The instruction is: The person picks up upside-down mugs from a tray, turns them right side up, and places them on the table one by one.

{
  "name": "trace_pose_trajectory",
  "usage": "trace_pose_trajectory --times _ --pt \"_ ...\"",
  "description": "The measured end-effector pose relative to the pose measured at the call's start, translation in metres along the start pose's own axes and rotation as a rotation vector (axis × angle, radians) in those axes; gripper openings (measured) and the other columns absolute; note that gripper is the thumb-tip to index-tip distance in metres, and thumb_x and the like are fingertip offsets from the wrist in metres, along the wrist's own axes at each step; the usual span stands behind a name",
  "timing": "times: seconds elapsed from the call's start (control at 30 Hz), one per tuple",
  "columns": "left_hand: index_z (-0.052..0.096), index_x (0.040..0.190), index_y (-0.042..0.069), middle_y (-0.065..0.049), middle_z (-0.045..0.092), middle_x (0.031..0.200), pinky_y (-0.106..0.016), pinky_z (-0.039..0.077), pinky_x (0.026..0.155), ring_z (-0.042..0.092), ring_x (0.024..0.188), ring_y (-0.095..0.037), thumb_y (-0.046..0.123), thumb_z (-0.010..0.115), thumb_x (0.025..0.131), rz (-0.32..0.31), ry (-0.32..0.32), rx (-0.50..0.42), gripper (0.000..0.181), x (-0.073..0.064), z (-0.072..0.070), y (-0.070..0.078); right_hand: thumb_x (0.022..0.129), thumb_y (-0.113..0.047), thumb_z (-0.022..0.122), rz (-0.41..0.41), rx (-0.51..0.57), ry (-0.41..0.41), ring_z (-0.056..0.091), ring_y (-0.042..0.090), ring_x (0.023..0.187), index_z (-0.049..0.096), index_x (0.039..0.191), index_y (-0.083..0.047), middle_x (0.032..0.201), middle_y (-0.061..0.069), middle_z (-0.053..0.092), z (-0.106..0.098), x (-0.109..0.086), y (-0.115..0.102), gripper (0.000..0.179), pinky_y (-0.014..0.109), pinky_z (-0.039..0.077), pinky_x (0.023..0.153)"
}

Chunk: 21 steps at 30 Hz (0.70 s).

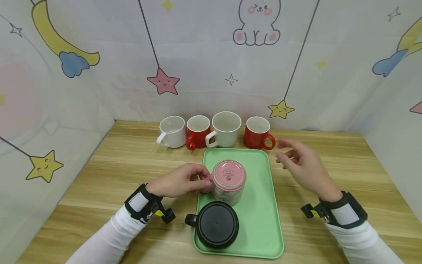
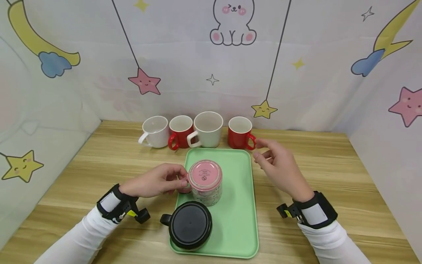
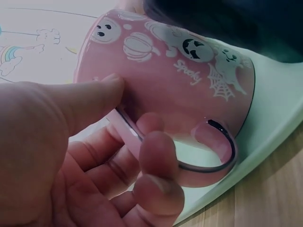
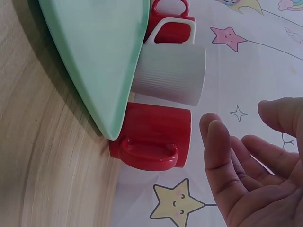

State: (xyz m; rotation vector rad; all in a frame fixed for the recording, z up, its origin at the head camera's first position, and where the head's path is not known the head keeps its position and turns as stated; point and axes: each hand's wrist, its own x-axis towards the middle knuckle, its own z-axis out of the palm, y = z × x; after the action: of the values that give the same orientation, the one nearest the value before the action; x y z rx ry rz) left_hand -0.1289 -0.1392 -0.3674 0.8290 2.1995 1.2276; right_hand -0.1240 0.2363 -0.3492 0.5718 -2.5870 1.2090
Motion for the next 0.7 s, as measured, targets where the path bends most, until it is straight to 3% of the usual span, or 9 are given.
trace_pose_trajectory --times 0.37,0.7 --pt "0.065 0.107 0.016 -0.001 0.063 0.093 -0.028 0.050 0.063 0.057 0.078 -0.017 0.029 0.063 0.099 0.004 0.013 0.039 0.016 0.0012 0.0026 -0.0013 0.098 -0.020 0.064 -0.025 0.006 -0.051 0.068 0.020 0.085 0.057 0.135 -0.008 0.121 0.007 0.062 0.0031 -0.0040 -0.0048 0.040 0.027 0.055 0.064" --pt "0.064 0.105 0.017 0.001 0.063 0.093 -0.029 0.050 0.070 0.057 0.083 -0.016 0.029 0.062 0.099 0.044 0.021 0.047 0.013 0.0023 0.0053 0.0009 0.098 -0.019 0.064 -0.056 -0.013 -0.070 0.068 0.015 0.088 0.058 0.132 -0.006 0.118 0.006 0.063 0.0058 -0.0042 -0.0067 0.037 0.027 0.056 0.066"
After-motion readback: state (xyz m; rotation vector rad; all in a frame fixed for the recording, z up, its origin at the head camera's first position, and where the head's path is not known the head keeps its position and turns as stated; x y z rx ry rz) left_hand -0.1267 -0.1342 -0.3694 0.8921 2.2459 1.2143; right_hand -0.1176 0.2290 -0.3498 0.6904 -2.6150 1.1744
